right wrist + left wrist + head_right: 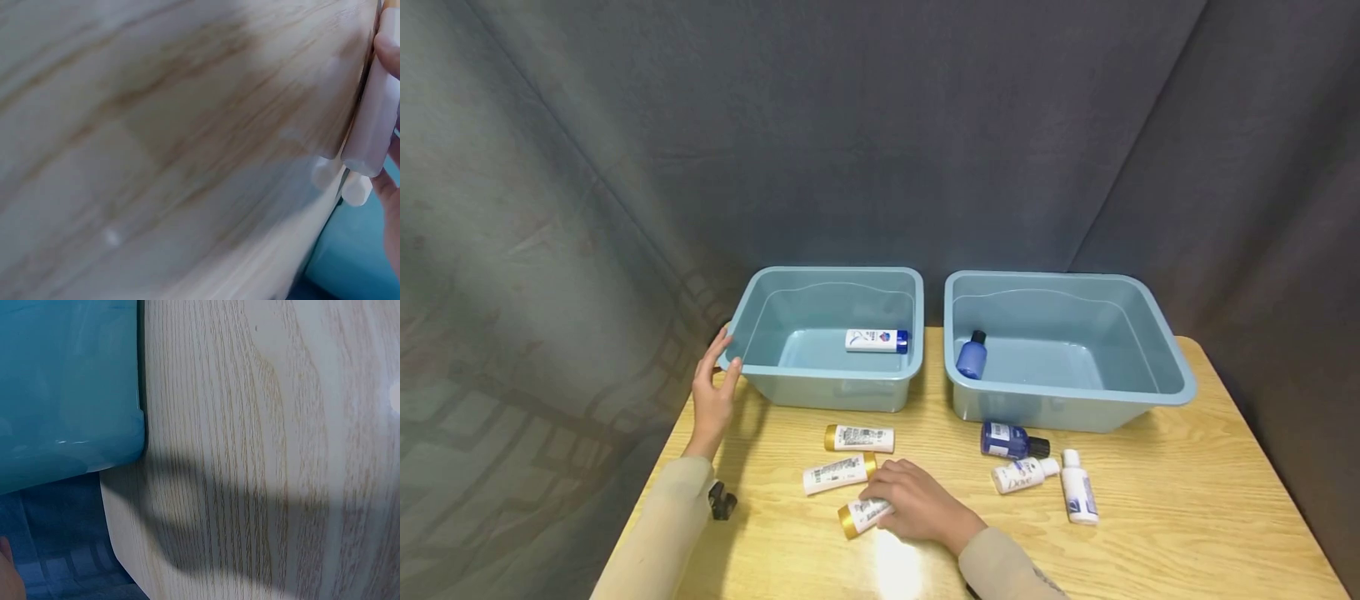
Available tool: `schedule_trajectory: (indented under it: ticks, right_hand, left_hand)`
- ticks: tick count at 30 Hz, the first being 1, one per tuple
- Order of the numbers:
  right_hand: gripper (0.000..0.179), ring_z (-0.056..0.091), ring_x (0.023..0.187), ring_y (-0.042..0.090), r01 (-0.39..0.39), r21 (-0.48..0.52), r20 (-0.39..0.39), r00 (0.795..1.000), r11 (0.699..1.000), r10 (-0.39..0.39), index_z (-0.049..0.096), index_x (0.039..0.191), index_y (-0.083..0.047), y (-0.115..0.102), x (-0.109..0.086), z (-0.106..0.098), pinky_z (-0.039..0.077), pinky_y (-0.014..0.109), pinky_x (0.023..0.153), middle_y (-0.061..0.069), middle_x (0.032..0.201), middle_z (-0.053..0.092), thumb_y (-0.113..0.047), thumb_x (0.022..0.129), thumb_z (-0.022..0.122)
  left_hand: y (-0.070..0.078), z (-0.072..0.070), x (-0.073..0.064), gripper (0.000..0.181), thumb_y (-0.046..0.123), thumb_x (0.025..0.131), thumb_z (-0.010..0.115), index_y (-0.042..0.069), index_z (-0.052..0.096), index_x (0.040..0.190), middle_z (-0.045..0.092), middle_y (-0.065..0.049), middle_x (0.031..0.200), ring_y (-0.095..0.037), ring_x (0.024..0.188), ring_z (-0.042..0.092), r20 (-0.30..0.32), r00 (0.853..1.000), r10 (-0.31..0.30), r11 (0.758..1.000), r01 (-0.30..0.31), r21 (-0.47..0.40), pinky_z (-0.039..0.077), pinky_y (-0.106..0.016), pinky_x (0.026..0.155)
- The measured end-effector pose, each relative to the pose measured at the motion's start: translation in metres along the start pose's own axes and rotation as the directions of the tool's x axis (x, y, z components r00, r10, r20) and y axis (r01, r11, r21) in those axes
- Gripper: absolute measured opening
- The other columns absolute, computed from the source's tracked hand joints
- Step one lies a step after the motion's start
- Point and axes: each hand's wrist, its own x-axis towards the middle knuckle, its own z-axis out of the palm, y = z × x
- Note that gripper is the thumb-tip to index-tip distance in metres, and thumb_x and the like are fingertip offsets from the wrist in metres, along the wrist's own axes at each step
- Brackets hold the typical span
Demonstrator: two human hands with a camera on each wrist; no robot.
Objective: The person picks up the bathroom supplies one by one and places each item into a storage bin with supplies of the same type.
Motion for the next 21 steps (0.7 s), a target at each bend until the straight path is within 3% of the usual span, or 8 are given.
schedule_trajectory:
  ticks: [6,12,21]
  right_hand:
    - [0.038,0.058,0.106,0.012,0.003,0.003,0.000,1.000,1.000,-0.003,0.072,0.114,-0.017,-0.002,0.003,-0.003,0.047,0.034,0.098,-0.006,0.112,0.065,-0.027,0.078,0.082]
    - [0.042,0.060,0.110,0.014,-0.026,0.002,0.003,1.000,1.000,0.026,0.071,0.118,-0.017,-0.005,0.006,-0.009,0.046,0.038,0.102,-0.005,0.115,0.066,-0.030,0.080,0.082]
    - [0.041,0.060,0.112,0.014,-0.026,-0.026,0.010,1.000,0.999,0.026,0.070,0.120,-0.017,-0.006,0.011,-0.021,0.047,0.040,0.102,-0.005,0.116,0.065,-0.031,0.082,0.079]
  left_hand:
    - [0.000,0.000,0.001,0.040,-0.002,0.095,0.061,-0.010,0.055,0.134,0.045,-0.021,0.148,-0.041,0.130,0.042,-0.007,1.000,0.018,1.000,-0.018,-0.004,0.035,-0.024,0.091]
    - [-0.002,0.002,0.000,0.040,-0.001,0.095,0.061,-0.010,0.055,0.134,0.045,-0.025,0.147,-0.043,0.130,0.042,-0.008,1.000,0.022,1.000,-0.022,-0.017,0.035,-0.044,0.093]
    - [-0.005,0.001,0.000,0.040,0.002,0.096,0.061,-0.008,0.056,0.134,0.044,-0.024,0.148,-0.039,0.133,0.041,-0.007,1.000,-0.005,1.000,0.005,-0.018,0.036,-0.041,0.095]
